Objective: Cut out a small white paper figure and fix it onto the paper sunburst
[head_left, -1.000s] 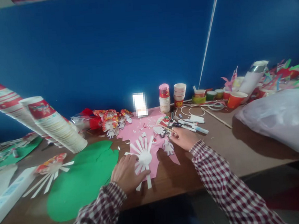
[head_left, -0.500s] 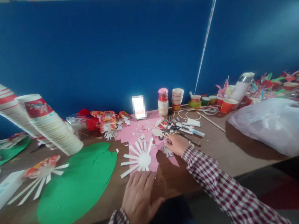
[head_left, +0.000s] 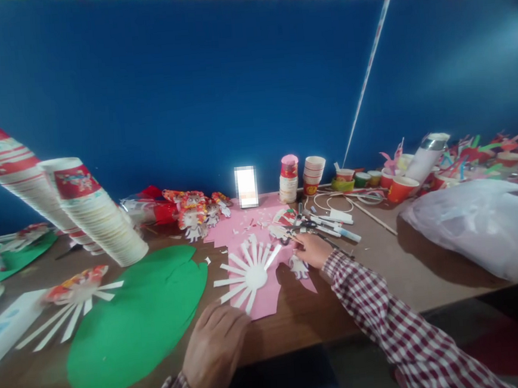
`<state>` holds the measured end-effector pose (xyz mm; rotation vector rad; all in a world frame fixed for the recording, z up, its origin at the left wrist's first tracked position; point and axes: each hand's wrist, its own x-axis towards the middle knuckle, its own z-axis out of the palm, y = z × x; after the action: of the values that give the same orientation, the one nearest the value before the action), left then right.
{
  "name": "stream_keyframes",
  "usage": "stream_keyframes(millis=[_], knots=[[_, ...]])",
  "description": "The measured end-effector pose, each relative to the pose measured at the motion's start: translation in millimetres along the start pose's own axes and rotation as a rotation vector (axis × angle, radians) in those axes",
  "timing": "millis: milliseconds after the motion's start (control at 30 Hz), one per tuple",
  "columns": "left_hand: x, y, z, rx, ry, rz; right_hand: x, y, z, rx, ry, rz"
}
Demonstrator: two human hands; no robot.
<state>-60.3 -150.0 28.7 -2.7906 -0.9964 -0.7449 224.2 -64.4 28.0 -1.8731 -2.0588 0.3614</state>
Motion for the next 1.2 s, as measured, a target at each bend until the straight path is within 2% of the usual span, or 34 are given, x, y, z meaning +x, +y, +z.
stream_keyframes(millis=[100,200,300,367,467,500,567,633,733,800,900,1033,1133,1200], knots=[[-12.0,-19.3,-4.9,0.045,0.019,-0.004,-0.5,0.8,-9.4,0.063,-0.020,-0.038],[-23.0,-38.6,-10.4,0.092,-0.032,-0.040,-0.1,10.3,-27.3,0.111,-0.042,-0.036],[-27.5,-50.3,-17.6,0.112,-0.048,-0.042,0.8,28.4,-49.8,0.101,0.009,0.034],[-26.4,-51.2,-22.0,0.104,-0.035,-0.053,-0.3,37.3,-62.0,0.057,0.095,0.098],[-22.9,-39.7,-23.3,0.015,0.013,-0.091,-7.5,31.5,-67.3,-0.032,0.256,0.157],[-22.0,-32.3,-21.7,-0.041,0.029,-0.110,-11.6,23.4,-64.7,0.005,0.232,0.123],[-20.8,-13.6,-15.4,-0.188,0.048,-0.168,-21.5,0.8,-53.9,0.167,0.081,0.037],[-19.3,7.1,-6.6,-0.382,0.003,-0.240,-31.6,-24.4,-38.1,0.312,-0.050,-0.021],[-14.7,29.1,4.9,-0.582,0.002,-0.332,-41.6,-51.9,-15.1,0.317,-0.119,-0.115],[-10.8,31.0,8.1,-0.604,0.025,-0.340,-43.4,-58.5,-5.2,0.251,-0.061,-0.158],[-5.6,13.8,3.8,-0.554,0.022,-0.345,-40.6,-54.4,-0.5,0.157,0.013,-0.167],[6.6,-25.5,-12.6,-0.433,-0.015,-0.401,-37.0,-43.4,-6.4,0.154,0.068,-0.113],[29.3,-46.1,-19.3,-0.362,-0.166,-0.352,-39.0,-43.1,-11.9,0.176,0.079,-0.082],[50.3,-52.3,-15.3,-0.332,-0.275,-0.280,-41.3,-46.7,-12.1,0.224,0.034,-0.085]])
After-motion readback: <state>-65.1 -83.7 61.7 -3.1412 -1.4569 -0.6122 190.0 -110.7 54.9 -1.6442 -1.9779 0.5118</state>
